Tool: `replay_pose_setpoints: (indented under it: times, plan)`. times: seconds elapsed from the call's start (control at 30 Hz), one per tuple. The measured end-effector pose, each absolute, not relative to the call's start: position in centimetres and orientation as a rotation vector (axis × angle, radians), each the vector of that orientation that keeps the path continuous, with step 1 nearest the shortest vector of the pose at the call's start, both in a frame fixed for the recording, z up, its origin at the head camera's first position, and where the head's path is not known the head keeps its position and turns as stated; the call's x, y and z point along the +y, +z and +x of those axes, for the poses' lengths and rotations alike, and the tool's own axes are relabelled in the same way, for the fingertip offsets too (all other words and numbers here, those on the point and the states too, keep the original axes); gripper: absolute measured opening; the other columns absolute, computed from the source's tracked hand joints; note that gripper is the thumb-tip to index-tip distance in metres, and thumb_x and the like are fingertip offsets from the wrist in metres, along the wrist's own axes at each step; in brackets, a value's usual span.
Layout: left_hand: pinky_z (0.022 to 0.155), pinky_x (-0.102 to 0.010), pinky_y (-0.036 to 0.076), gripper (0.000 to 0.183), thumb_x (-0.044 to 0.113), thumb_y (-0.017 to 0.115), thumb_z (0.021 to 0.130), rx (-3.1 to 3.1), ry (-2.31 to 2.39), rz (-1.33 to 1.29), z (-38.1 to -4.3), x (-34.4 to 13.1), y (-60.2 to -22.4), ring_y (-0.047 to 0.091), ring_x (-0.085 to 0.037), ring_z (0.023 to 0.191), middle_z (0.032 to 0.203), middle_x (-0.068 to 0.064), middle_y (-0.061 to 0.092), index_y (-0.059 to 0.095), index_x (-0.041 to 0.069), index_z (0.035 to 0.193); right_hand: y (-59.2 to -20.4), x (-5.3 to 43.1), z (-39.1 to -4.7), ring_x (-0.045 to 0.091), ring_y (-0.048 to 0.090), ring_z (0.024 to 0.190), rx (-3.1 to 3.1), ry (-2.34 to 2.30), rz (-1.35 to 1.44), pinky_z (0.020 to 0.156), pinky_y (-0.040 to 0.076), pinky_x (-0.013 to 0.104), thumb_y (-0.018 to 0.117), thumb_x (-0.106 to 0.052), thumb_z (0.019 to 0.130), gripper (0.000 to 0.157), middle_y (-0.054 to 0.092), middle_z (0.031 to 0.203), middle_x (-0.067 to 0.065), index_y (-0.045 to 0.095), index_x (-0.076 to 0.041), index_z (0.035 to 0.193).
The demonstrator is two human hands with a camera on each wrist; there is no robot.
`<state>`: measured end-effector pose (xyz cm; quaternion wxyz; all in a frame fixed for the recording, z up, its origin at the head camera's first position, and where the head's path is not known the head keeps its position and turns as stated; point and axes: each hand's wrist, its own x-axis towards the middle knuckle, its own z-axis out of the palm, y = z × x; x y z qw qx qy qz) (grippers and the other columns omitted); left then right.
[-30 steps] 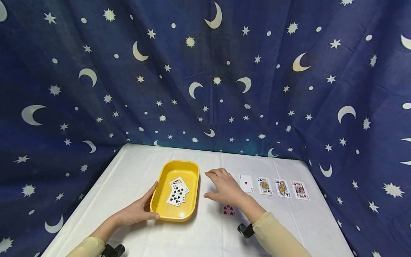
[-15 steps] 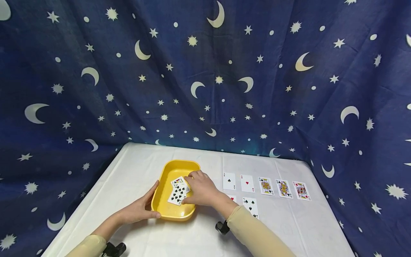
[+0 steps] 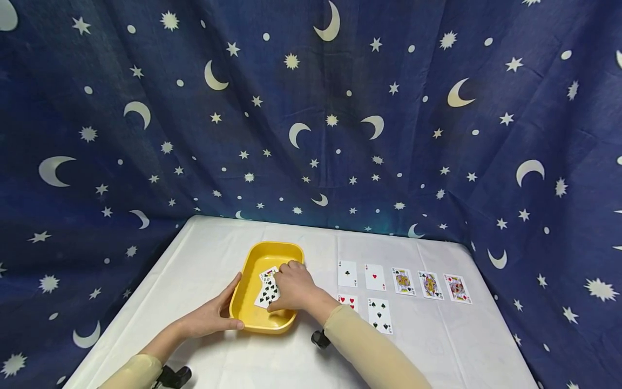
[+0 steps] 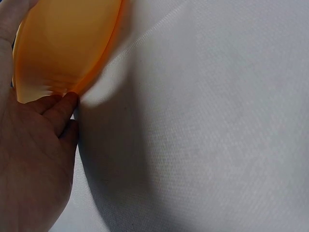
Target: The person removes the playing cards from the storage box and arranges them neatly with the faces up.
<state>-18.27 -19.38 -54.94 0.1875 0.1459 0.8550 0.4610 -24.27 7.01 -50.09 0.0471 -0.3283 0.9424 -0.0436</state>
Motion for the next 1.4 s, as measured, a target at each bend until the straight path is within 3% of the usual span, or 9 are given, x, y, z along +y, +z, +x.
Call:
replay_pose_setpoints:
  times: [0.2, 0.6, 1.4]
  plan:
    - [0.123, -0.054, 0.016, 0.124, 0.044, 0.086, 0.082, 2.405, 1.293, 0.398, -18.4, -19.4, -55.0, 0.008, -0.026, 0.156, 0.172, 0.001, 0.001, -0.005, 0.030, 0.165, -50.5, 6.1, -24.6, 0.018, 0.041, 0.095, 2.885, -0.030, -0.953, 0.095, 0.041, 0.035, 0.082, -0.071, 0.068, 0.075, 0.049, 0.093, -0.005, 0.072, -0.013, 0.114]
    - [0.123, -0.055, 0.017, 0.124, 0.044, 0.086, 0.082, 2.405, 1.300, 0.410, -18.3, -19.4, -55.0, 0.007, -0.028, 0.156, 0.172, 0.000, 0.001, -0.004, 0.029, 0.166, -51.3, 5.1, -24.8, 0.023, 0.046, 0.106, 2.871, 0.061, -0.862, 0.116, 0.033, 0.050, 0.080, -0.075, 0.067, 0.085, 0.054, 0.103, 0.000, 0.071, -0.010, 0.122]
    - [0.122, -0.059, 0.018, 0.124, 0.043, 0.087, 0.080, 2.404, 1.314, 0.409, -18.1, -19.3, -54.7, 0.008, -0.028, 0.156, 0.172, 0.000, 0.003, -0.002, 0.029, 0.166, -51.9, 4.9, -24.8, 0.024, 0.048, 0.110, 2.894, 0.131, -0.823, 0.119, 0.029, 0.050, 0.080, -0.074, 0.067, 0.086, 0.055, 0.105, 0.001, 0.071, -0.010, 0.123]
